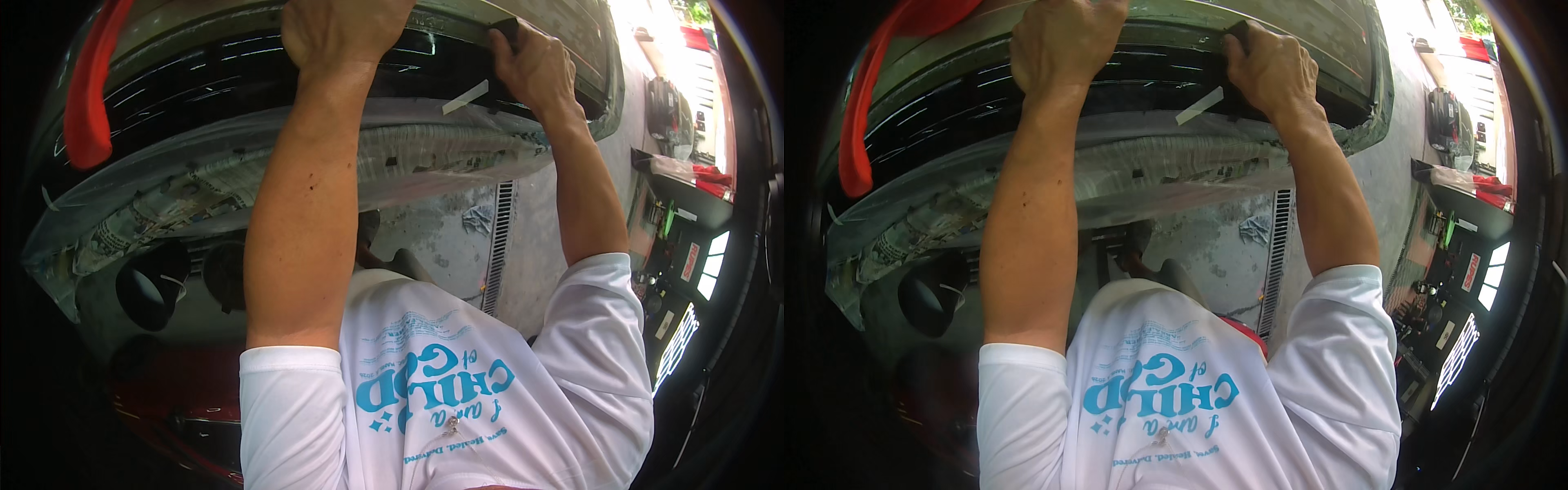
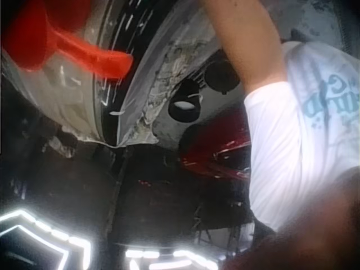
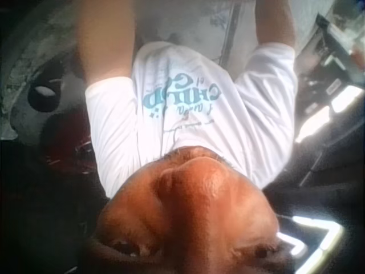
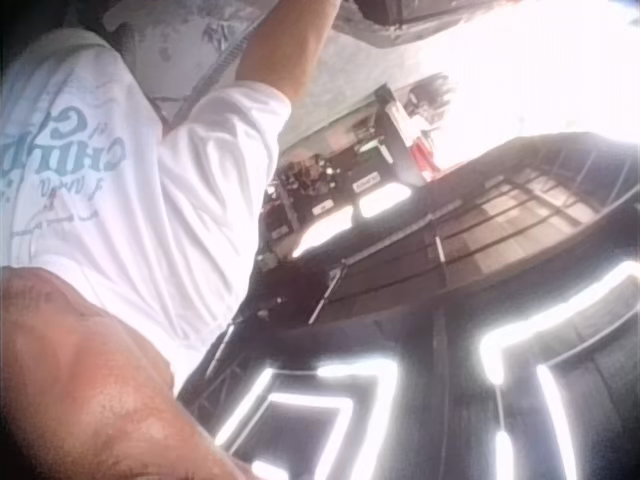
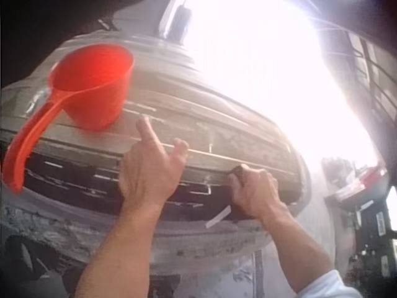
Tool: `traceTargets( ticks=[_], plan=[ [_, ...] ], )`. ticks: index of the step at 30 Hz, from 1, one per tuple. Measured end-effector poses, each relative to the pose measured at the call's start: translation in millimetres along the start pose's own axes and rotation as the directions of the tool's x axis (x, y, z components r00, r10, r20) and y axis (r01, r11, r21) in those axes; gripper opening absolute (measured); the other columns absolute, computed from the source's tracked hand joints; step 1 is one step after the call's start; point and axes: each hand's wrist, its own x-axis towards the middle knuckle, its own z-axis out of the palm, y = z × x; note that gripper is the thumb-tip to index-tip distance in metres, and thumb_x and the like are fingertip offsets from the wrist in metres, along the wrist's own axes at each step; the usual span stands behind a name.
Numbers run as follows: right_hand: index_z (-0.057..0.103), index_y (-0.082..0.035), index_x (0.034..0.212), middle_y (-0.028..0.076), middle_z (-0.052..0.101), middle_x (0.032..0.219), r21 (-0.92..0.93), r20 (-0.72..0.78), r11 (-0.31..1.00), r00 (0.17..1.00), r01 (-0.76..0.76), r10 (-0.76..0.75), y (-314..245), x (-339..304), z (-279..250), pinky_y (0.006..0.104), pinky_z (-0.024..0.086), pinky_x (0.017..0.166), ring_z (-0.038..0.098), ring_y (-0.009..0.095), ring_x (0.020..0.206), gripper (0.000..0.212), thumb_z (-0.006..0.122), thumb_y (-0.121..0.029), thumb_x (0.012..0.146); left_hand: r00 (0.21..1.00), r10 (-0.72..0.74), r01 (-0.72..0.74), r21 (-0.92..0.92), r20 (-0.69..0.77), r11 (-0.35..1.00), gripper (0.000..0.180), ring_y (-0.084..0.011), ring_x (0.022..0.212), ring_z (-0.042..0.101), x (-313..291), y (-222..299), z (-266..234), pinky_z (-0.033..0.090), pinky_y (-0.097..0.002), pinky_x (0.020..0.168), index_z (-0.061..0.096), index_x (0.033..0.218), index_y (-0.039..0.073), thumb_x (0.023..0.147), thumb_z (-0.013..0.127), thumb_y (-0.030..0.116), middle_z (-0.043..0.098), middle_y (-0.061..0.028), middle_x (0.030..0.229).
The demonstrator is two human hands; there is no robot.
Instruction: The person removes masking tape from the edge of a car hood using a scraper tool and their hands. They repeatedly scrape and peel the tape, occasionally using a red scoop to pour liquid onto the surface to aid removal.
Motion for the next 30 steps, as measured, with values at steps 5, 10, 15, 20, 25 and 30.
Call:
traceTargets(
  ticks=[5,10,15,20,25,30],
  plan=[
    [0.076,-0.008,0.111,0.026,0.077,0.098,-0.019,-0.032,0.996,0.996,-0.086,0.086,6.7,-5.2,0.7,0.0559,0.059,0.09,0.074,0.047,0.1,0.039,0.065,-0.044,0.102,0.994,-0.036,0.041,-0.047,0.1,0.998,0.07,-0.0469,0.083,0.075,7.3,-2.5,-3.4,0.059,-0.0553,0.076,0.043,0.142,-0.008,0.097,0.067,0.041,0.074,-0.0296,0.086],
    [0.076,-0.008,0.112,0.025,0.077,0.097,-0.033,0.047,0.999,0.998,0.035,-0.033,-8.4,2.7,-7.6,0.0568,0.058,0.09,0.074,0.048,0.1,0.039,0.064,-0.043,0.103,0.996,-0.02,0.024,-0.051,0.091,0.998,0.07,-0.0477,0.082,0.075,6.2,-3.0,-3.0,0.059,-0.0562,0.075,0.043,0.141,-0.008,0.097,0.067,0.04,0.074,-0.0293,0.084],
    [0.077,-0.008,0.113,0.022,0.079,0.099,-0.09,-0.009,0.994,0.998,-0.068,0.068,34.4,-2.8,5.6,0.056,0.058,0.091,0.075,0.046,0.102,0.038,0.064,-0.043,0.103,0.999,-0.026,0.027,-0.025,0.035,0.999,0.074,-0.048,0.083,0.075,4.3,-6.4,1.0,0.058,-0.0564,0.077,0.041,0.146,-0.009,0.097,0.067,0.041,0.074,-0.0297,0.085],
    [0.076,-0.008,0.113,0.023,0.079,0.1,0.032,-0.099,0.992,0.987,-0.126,0.128,71.8,-18.0,6.8,0.0557,0.058,0.091,0.075,0.046,0.101,0.037,0.066,-0.043,0.102,0.998,-0.028,0.027,0.018,0.049,0.999,0.077,-0.0488,0.087,0.074,6.8,-5.7,3.7,0.058,-0.0569,0.08,0.04,0.148,-0.009,0.097,0.067,0.042,0.074,-0.0313,0.088],
    [0.075,-0.007,0.109,0.023,0.078,0.096,-0.014,0.021,1.0,1.0,0.014,-0.013,27.5,-2.5,-0.9,0.0565,0.058,0.089,0.074,0.047,0.097,0.04,0.065,-0.045,0.102,0.997,-0.039,0.041,-0.028,0.066,0.999,0.077,-0.0497,0.088,0.074,1.2,2.1,-5.1,0.058,-0.057,0.082,0.041,0.148,-0.009,0.097,0.066,0.044,0.073,-0.0318,0.091],
    [0.074,-0.007,0.109,0.025,0.077,0.094,-0.029,0.048,1.0,0.999,0.011,-0.01,18.8,0.4,2.4,0.0569,0.058,0.089,0.074,0.047,0.096,0.04,0.064,-0.045,0.103,0.998,-0.034,0.036,-0.019,0.057,0.999,0.077,-0.0498,0.09,0.074,0.0,1.7,-3.0,0.057,-0.0572,0.083,0.041,0.148,-0.007,0.097,0.066,0.044,0.073,-0.0329,0.092]
  ],
)
